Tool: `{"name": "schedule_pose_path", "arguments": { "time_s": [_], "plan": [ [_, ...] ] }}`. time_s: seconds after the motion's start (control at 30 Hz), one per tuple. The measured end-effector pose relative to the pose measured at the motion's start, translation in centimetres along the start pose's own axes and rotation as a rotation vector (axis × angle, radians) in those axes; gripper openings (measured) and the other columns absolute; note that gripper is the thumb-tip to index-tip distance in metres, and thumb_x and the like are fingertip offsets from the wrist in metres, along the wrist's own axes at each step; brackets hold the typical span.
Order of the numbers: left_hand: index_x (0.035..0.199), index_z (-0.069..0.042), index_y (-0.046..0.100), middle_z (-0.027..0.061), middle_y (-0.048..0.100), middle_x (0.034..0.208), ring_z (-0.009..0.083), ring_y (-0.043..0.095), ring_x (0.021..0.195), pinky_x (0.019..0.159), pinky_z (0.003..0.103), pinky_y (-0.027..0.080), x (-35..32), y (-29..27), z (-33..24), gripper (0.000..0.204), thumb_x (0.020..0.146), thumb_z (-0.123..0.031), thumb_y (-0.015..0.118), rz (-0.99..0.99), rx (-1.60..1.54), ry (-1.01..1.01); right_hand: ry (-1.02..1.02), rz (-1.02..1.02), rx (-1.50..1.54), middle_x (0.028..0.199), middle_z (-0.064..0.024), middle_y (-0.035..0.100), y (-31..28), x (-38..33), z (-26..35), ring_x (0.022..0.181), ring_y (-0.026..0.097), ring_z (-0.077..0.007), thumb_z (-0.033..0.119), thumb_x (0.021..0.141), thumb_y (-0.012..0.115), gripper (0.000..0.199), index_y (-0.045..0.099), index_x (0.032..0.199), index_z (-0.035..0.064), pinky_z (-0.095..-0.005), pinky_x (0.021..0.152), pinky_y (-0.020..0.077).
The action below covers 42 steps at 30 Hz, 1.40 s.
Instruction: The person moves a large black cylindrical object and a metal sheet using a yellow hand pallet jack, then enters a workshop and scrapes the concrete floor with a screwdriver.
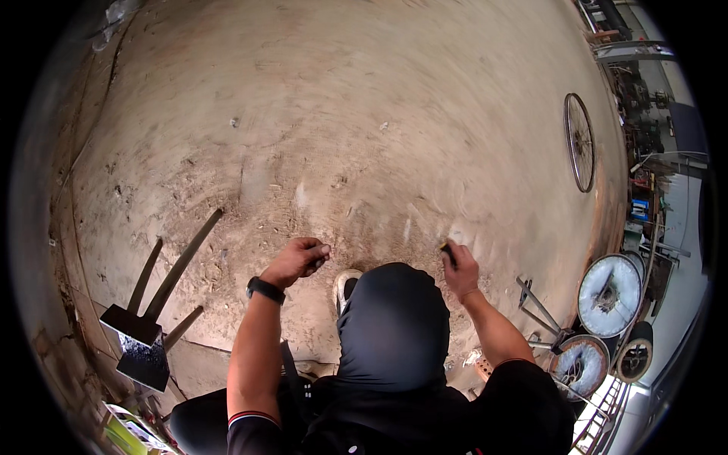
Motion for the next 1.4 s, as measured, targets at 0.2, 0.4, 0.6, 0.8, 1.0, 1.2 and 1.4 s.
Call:
{"name": "schedule_pose_path", "arguments": {
  "time_s": [0.2, 0.4, 0.6, 0.8, 1.0, 1.2, 1.4],
  "plan": [
    [0.093, 0.002, 0.066, 0.0024, 0.058, 0.065, 0.0084, 0.047, 0.046, 0.039, 0.021, 0.032, -1.3, -1.2, -0.2, 0.022, 0.091, -0.020, 0.067, -0.019, -0.280, 0.133, 0.248, -0.092, -0.021, 0.091, -0.0133, 0.062, 1.4, -0.8, -5.1, 0.081, 0.063, -0.0324, 0.016, 0.085, 0.065, 0.034, 0.062, 0.119, 0.0121, -0.0404, 0.072, 0.0509],
    [0.099, 0.004, 0.067, 0.0059, 0.065, 0.070, 0.0103, 0.055, 0.051, 0.041, 0.021, 0.039, -1.9, -2.0, 0.0, 0.025, 0.091, -0.020, 0.067, -0.094, -0.254, 0.135, 0.235, -0.061, -0.057, 0.092, -0.0137, 0.063, 2.2, -0.2, -3.8, 0.083, 0.063, -0.0321, 0.017, 0.085, 0.065, 0.033, 0.063, 0.118, 0.0103, -0.0398, 0.073, 0.0509],
    [0.105, 0.004, 0.066, 0.0077, 0.069, 0.080, 0.0121, 0.060, 0.059, 0.049, 0.023, 0.045, -3.0, -1.7, 0.5, 0.027, 0.092, -0.020, 0.066, -0.137, -0.299, 0.168, 0.093, -0.158, 0.072, 0.097, -0.0166, 0.065, 4.1, 6.9, 0.9, 0.090, 0.064, -0.0336, 0.017, 0.087, 0.065, 0.033, 0.062, 0.118, 0.0047, -0.0402, 0.077, 0.0507],
    [0.109, 0.003, 0.065, 0.0088, 0.070, 0.084, 0.0136, 0.062, 0.063, 0.054, 0.024, 0.048, -4.8, -1.3, 1.1, 0.026, 0.093, -0.018, 0.063, -0.127, -0.394, 0.204, 0.110, -0.176, 0.045, 0.102, -0.0171, 0.064, 8.1, 21.1, 5.8, 0.095, 0.062, -0.0368, 0.021, 0.090, 0.062, 0.031, 0.061, 0.118, 0.0071, -0.0466, 0.082, 0.0490],
    [0.111, 0.002, 0.064, 0.0087, 0.069, 0.084, 0.0150, 0.062, 0.064, 0.057, 0.025, 0.048, -6.0, -1.3, 2.7, 0.026, 0.093, -0.016, 0.062, -0.174, -0.509, 0.224, 0.325, -0.086, 0.058, 0.105, -0.0162, 0.065, 9.4, 27.7, 8.4, 0.101, 0.061, -0.0364, 0.025, 0.091, 0.059, 0.032, 0.060, 0.119, 0.0095, -0.0466, 0.086, 0.0490],
    [0.116, 0.002, 0.062, 0.0093, 0.069, 0.089, 0.0153, 0.062, 0.070, 0.061, 0.026, 0.049, -6.0, -1.4, 3.5, 0.026, 0.094, -0.012, 0.061, -0.183, -0.596, 0.268, 0.130, -0.105, 0.020, 0.110, -0.0159, 0.063, 11.0, 28.9, 10.9, 0.104, 0.060, -0.0358, 0.025, 0.091, 0.060, 0.034, 0.059, 0.121, 0.0110, -0.0466, 0.087, 0.0485],
    [0.116, 0.002, 0.061, 0.0086, 0.067, 0.094, 0.0160, 0.063, 0.079, 0.068, 0.027, 0.050, -5.5, -1.3, 3.2, 0.023, 0.096, -0.011, 0.057, -0.192, -0.589, 0.352, -0.010, -0.132, 0.059, 0.106, -0.0162, 0.063, 11.3, 28.8, 11.7, 0.101, 0.060, -0.0365, 0.023, 0.089, 0.061, 0.035, 0.059, 0.122, 0.0103, -0.0461, 0.086, 0.0482]
  ]
}}
Point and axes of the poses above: each hand's wrist, its own x-axis towards the middle knuckle, its own y-axis out of the palm, z = x × y, the point moved 3 cm from there along x, towards the middle knuckle
